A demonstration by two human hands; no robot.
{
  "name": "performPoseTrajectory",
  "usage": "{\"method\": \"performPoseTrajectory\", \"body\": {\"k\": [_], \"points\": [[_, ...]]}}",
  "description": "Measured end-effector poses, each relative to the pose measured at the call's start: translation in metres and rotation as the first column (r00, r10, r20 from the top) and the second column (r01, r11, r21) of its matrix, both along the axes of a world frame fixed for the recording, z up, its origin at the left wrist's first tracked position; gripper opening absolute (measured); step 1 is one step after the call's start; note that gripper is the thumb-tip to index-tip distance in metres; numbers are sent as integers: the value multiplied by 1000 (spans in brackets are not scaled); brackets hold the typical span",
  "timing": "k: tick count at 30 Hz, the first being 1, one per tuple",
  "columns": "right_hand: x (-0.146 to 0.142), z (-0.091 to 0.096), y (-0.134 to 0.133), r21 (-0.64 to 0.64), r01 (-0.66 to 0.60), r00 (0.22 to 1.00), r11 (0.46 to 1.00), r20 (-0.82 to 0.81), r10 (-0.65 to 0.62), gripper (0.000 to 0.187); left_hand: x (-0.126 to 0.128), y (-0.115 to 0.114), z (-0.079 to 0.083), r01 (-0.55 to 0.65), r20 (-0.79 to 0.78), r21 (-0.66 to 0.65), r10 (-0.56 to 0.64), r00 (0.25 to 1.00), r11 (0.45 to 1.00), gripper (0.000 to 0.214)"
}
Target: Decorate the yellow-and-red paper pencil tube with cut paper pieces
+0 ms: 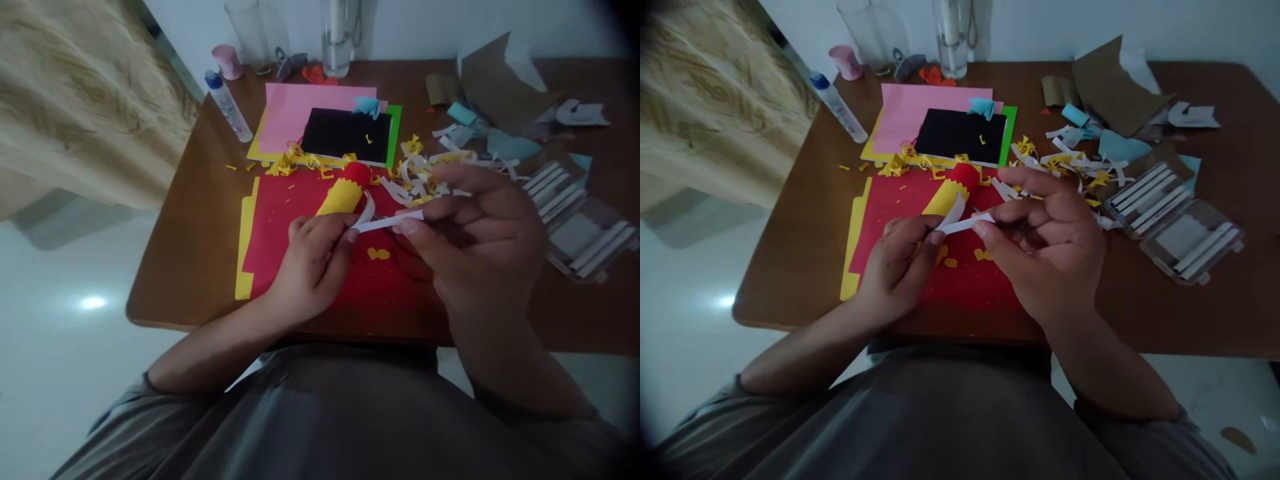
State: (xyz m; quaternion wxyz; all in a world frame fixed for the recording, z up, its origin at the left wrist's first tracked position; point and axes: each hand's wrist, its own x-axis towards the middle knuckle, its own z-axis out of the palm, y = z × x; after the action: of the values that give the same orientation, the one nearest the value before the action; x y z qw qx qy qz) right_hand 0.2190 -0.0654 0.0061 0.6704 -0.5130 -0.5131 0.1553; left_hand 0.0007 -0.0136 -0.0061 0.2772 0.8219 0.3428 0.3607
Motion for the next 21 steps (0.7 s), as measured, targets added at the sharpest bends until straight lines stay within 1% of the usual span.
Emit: {"method": "performPoseTrajectory", "body": {"k": [2,4,8,11,13,15,17,19,20,21], "points": [[3,0,-1,-44,-22,1000,999,6,23,52,0,0,0,-29,-25,61,31,999,998,21],[5,1,-3,-58,-42,999,997,28,43,48,-1,0,3,-54,-58,123,62,996,991,21],[6,1,-6,6,-15,990,1000,140,14,51,-2,-2,9,-97,-130,232,130,983,968,22],[6,1,-5,26,-5,985,1000,170,1,53,-2,-3,11,-122,-159,271,169,973,955,23],[6,1,-4,27,-17,987,999,162,12,52,-3,-3,11,-131,-161,261,177,971,956,24],[5,2,-3,38,-10,990,999,140,5,48,-3,-2,11,-122,-150,213,156,976,969,24],[4,2,-2,62,18,994,998,110,-25,46,-3,-1,11,-101,-105,122,114,988,987,23],[4,2,-1,78,42,994,996,99,-49,47,-1,0,10,-69,-23,-33,68,997,997,26],[5,2,-1,79,46,993,996,102,-54,48,0,0,10,-42,32,-137,47,998,990,31],[5,2,0,76,46,993,996,109,-54,50,1,0,10,-7,91,-246,30,995,969,36]]}}
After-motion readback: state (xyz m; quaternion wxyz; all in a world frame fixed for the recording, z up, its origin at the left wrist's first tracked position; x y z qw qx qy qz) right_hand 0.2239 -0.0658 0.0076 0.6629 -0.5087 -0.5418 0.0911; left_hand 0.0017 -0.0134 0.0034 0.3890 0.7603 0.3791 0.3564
